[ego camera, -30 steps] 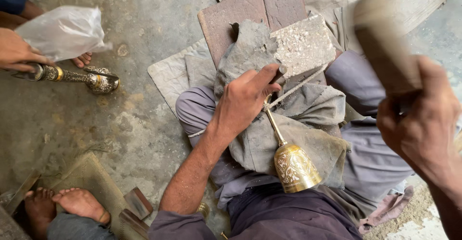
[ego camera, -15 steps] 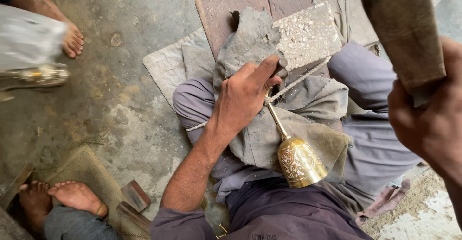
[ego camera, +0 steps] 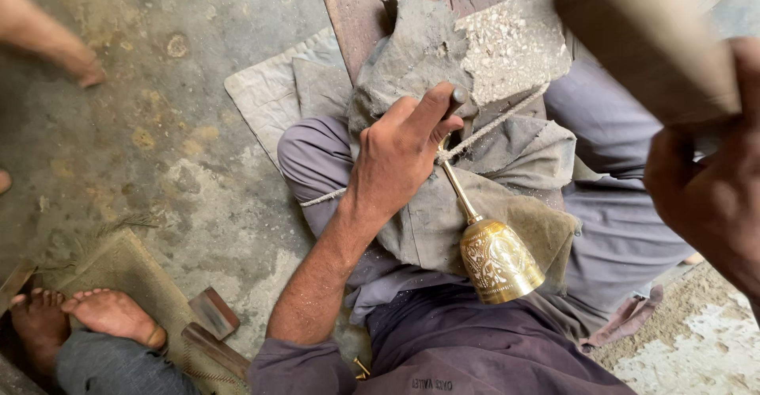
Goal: The person sits on the floor and repeatedly hammers a small brass bell-shaped object with a wooden mallet. The object is held in place on a cushioned block. The person adjusts the object's position occasionally while continuing to strike it.
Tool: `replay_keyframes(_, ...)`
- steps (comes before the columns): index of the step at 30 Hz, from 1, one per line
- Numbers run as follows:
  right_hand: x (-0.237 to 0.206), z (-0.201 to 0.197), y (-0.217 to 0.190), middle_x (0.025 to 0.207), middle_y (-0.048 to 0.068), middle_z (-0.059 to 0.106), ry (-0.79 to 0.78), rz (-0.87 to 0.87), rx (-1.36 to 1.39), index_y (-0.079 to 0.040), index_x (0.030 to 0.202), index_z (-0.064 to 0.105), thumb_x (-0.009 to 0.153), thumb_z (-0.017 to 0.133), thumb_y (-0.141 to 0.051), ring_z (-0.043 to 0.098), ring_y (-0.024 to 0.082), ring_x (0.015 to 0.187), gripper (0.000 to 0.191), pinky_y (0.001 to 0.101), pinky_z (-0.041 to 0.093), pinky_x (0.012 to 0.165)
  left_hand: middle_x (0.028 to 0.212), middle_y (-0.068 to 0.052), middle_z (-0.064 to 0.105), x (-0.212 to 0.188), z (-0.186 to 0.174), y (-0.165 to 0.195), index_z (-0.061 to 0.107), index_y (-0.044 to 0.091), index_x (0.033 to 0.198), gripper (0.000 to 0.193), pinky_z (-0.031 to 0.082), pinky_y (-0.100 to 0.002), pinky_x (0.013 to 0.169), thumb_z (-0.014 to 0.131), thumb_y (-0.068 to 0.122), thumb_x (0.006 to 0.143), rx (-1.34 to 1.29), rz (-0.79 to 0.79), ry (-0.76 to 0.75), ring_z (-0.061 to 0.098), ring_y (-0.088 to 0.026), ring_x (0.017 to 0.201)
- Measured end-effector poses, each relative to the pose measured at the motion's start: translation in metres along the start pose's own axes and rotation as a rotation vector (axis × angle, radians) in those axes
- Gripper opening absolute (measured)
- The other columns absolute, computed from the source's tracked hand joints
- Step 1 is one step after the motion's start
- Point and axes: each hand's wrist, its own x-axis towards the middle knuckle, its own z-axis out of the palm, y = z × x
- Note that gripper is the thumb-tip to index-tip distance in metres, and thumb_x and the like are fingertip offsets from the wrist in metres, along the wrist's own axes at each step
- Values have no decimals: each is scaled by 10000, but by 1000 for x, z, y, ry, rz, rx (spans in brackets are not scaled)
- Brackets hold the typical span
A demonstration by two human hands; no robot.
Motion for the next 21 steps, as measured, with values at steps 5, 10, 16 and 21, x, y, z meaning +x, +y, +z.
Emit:
replay_keyframes(5, -9, 4, 9, 1014, 158, 563, -18, -98, -180, 8, 1331, 512, 986, 582, 162, 603, 266, 825, 384, 358, 539, 770, 804, -23, 561, -5, 3, -2, 518, 199, 1402, 407, 560, -340, 563, 703, 301, 1054, 2, 29, 57, 622, -165, 679)
replay_keyframes(10, -6, 9, 14, 1028, 213, 581, 42, -152, -66, 71, 1336, 508, 955, 543, 178, 617, 293, 773, 398, 355, 504, 656, 825, -27, 566, -8, 4, -4, 520, 192, 1403, 410, 560, -346, 579, 698, 317, 1055, 15, -9, 68, 622, -155, 691)
replay_keyframes(16, -8, 18, 20, 1106, 259, 615, 76, -167, 31, 113, 1379, 503, 959, 475, 162, 655, 299, 832, 423, 319, 513, 659, 858, -30, 578, -12, 3, -8, 509, 193, 1407, 390, 567, -342, 604, 677, 315, 1077, -1, 2, 69, 629, -155, 718)
replay_keyframes(21, -14, 19, 22, 1098, 255, 617, 62, -155, 48, 109, 1365, 509, 964, 489, 153, 657, 296, 833, 404, 319, 515, 664, 881, -25, 638, -15, 14, -13, 536, 166, 1346, 350, 595, -268, 581, 671, 326, 1065, -9, 17, 127, 659, -124, 726)
